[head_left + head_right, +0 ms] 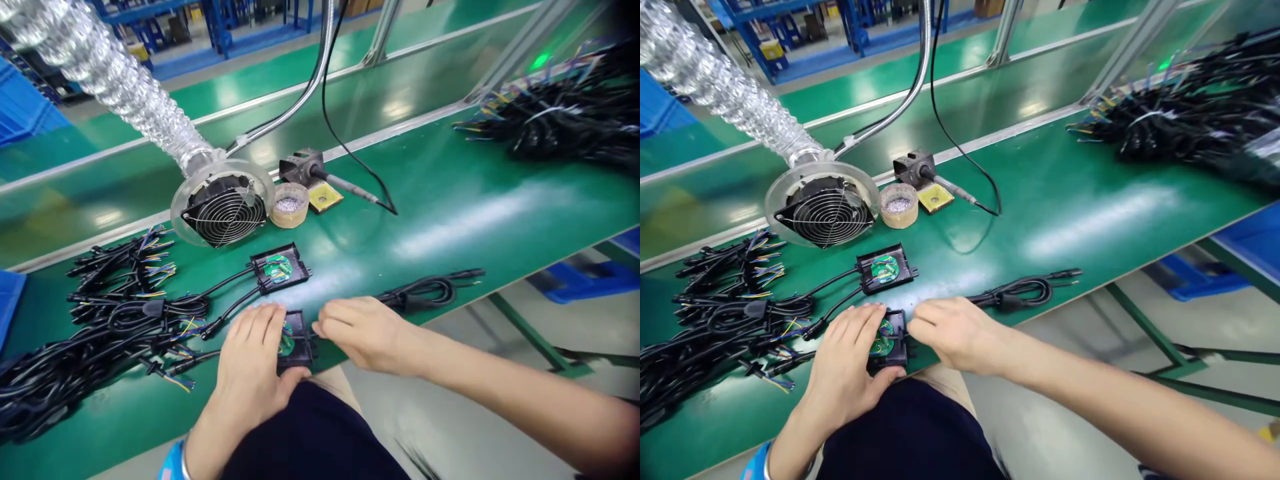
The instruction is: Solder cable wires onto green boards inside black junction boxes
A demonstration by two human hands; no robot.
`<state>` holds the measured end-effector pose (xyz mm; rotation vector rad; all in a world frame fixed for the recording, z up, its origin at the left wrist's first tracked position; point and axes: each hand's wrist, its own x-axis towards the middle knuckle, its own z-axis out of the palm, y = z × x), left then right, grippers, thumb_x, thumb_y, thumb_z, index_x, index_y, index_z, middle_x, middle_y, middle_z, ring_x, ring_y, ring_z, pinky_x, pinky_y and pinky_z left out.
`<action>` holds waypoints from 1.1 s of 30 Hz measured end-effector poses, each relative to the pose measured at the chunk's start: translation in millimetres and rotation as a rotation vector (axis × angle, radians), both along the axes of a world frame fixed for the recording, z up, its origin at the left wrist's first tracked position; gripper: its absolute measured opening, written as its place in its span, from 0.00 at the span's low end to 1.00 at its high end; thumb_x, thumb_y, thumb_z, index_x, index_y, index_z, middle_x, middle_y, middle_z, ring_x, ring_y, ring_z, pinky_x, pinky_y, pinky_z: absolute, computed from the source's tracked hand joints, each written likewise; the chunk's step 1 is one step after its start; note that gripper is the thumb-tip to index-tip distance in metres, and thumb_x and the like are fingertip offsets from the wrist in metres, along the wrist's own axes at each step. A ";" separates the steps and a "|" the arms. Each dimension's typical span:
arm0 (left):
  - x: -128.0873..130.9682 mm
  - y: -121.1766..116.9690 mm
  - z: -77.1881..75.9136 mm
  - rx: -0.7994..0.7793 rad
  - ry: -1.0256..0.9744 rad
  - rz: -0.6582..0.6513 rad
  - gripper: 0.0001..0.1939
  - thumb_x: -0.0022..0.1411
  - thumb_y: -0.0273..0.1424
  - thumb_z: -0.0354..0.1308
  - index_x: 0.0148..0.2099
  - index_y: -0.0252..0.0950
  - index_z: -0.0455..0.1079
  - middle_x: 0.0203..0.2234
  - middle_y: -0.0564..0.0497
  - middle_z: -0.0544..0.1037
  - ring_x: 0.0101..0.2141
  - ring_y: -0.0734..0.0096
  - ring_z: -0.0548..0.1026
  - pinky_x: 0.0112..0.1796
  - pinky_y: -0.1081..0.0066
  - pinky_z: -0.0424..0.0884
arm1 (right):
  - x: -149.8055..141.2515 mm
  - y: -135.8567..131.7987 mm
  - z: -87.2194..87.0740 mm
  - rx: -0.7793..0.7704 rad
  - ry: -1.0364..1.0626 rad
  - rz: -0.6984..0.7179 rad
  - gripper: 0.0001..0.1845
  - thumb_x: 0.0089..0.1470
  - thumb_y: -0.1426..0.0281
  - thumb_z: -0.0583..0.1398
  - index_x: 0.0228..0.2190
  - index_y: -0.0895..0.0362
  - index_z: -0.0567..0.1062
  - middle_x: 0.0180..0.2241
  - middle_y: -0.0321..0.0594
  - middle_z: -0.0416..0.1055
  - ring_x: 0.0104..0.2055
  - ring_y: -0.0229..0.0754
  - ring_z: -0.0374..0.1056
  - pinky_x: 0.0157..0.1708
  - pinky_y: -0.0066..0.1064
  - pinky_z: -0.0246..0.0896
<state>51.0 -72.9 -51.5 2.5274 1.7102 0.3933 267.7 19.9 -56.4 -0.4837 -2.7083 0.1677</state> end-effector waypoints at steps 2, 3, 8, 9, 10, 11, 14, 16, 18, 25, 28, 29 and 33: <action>-0.5 0.6 -1.6 0.005 -0.011 -0.005 0.42 0.52 0.45 0.66 0.61 0.26 0.59 0.55 0.34 0.71 0.53 0.46 0.69 0.55 0.47 0.66 | 0.6 -5.8 -4.5 0.047 0.016 -0.003 0.16 0.63 0.77 0.49 0.26 0.57 0.70 0.24 0.36 0.65 0.25 0.37 0.57 0.25 0.30 0.51; -0.8 0.8 -2.0 0.012 -0.019 -0.007 0.42 0.52 0.45 0.66 0.61 0.26 0.60 0.54 0.34 0.71 0.53 0.45 0.69 0.55 0.47 0.66 | 0.7 -7.9 -6.2 0.069 0.022 -0.004 0.16 0.63 0.78 0.49 0.27 0.58 0.71 0.24 0.36 0.65 0.25 0.37 0.57 0.25 0.30 0.50; -3.8 0.2 -1.4 0.051 -0.038 -0.052 0.25 0.56 0.41 0.65 0.54 0.38 0.67 0.55 0.35 0.69 0.54 0.46 0.70 0.53 0.45 0.67 | -2.9 -14.6 -3.2 0.183 0.027 -0.022 0.15 0.63 0.78 0.49 0.32 0.60 0.74 0.24 0.37 0.66 0.26 0.39 0.58 0.26 0.33 0.49; -4.6 -0.2 -1.5 0.058 -0.032 -0.069 0.22 0.58 0.40 0.65 0.52 0.40 0.68 0.56 0.35 0.68 0.55 0.46 0.69 0.53 0.45 0.68 | -4.6 -16.8 -1.2 0.198 0.014 -0.039 0.15 0.62 0.78 0.49 0.31 0.59 0.74 0.24 0.37 0.66 0.26 0.39 0.58 0.26 0.33 0.49; -5.2 -0.6 -1.8 0.065 -0.026 -0.084 0.20 0.59 0.39 0.64 0.52 0.42 0.69 0.57 0.36 0.68 0.56 0.46 0.69 0.53 0.45 0.68 | -6.5 -19.4 0.6 0.207 -0.010 -0.061 0.15 0.62 0.77 0.49 0.30 0.59 0.74 0.23 0.38 0.66 0.26 0.39 0.59 0.26 0.33 0.49; -5.5 -0.9 -2.5 0.073 -0.023 -0.093 0.18 0.60 0.39 0.63 0.52 0.43 0.69 0.57 0.35 0.67 0.56 0.45 0.68 0.53 0.45 0.68 | -8.4 -22.3 1.8 0.213 -0.041 -0.081 0.15 0.62 0.78 0.49 0.30 0.59 0.74 0.23 0.38 0.66 0.25 0.40 0.59 0.26 0.34 0.49; -5.0 -0.9 -5.5 0.081 -0.050 -0.087 0.17 0.62 0.38 0.61 0.53 0.43 0.70 0.58 0.35 0.67 0.57 0.46 0.68 0.53 0.45 0.68 | -12.6 -30.3 0.9 0.260 -0.111 -0.093 0.14 0.60 0.77 0.50 0.32 0.60 0.75 0.26 0.40 0.69 0.28 0.41 0.63 0.28 0.34 0.51; -3.9 0.2 -6.9 0.076 -0.082 -0.066 0.16 0.63 0.38 0.60 0.52 0.41 0.71 0.58 0.35 0.67 0.58 0.47 0.67 0.54 0.45 0.67 | -13.2 -32.0 -2.3 0.323 -0.089 -0.079 0.11 0.60 0.76 0.52 0.34 0.62 0.76 0.29 0.43 0.71 0.31 0.42 0.64 0.29 0.34 0.51; -3.1 1.5 -6.7 0.070 -0.101 -0.049 0.15 0.62 0.38 0.61 0.50 0.40 0.72 0.57 0.36 0.68 0.58 0.48 0.68 0.55 0.46 0.66 | -12.4 -29.4 -5.2 0.352 -0.055 -0.071 0.10 0.59 0.76 0.54 0.33 0.62 0.76 0.29 0.44 0.72 0.32 0.43 0.64 0.30 0.34 0.50; -3.1 -1.5 -3.6 0.186 -0.053 -0.055 0.14 0.63 0.33 0.60 0.51 0.40 0.74 0.49 0.48 0.78 0.50 0.63 0.74 0.61 0.59 0.57 | -11.1 -3.3 2.2 -0.098 -0.056 -0.107 0.11 0.60 0.71 0.54 0.30 0.56 0.75 0.31 0.41 0.69 0.33 0.43 0.59 0.32 0.35 0.50; -1.1 -4.2 -6.4 0.218 -0.038 -0.118 0.15 0.65 0.28 0.56 0.53 0.33 0.72 0.45 0.50 0.81 0.45 0.70 0.76 0.60 0.68 0.57 | -13.0 0.3 0.6 -0.131 0.028 -0.116 0.12 0.61 0.75 0.52 0.32 0.58 0.75 0.29 0.40 0.67 0.32 0.42 0.57 0.33 0.33 0.50; 0.0 -5.1 -7.2 0.207 -0.020 -0.141 0.16 0.65 0.26 0.55 0.54 0.30 0.71 0.46 0.47 0.80 0.46 0.68 0.76 0.59 0.67 0.58 | -13.7 0.2 -1.8 -0.129 0.043 -0.104 0.13 0.61 0.77 0.52 0.32 0.58 0.75 0.28 0.39 0.67 0.31 0.41 0.56 0.33 0.33 0.50; 3.8 -6.9 -6.8 0.177 0.072 -0.156 0.19 0.64 0.22 0.53 0.56 0.23 0.68 0.52 0.39 0.76 0.51 0.59 0.74 0.57 0.60 0.62 | -13.8 -0.4 -13.9 -0.088 0.056 -0.046 0.14 0.60 0.79 0.52 0.28 0.58 0.74 0.24 0.37 0.64 0.29 0.40 0.54 0.31 0.33 0.46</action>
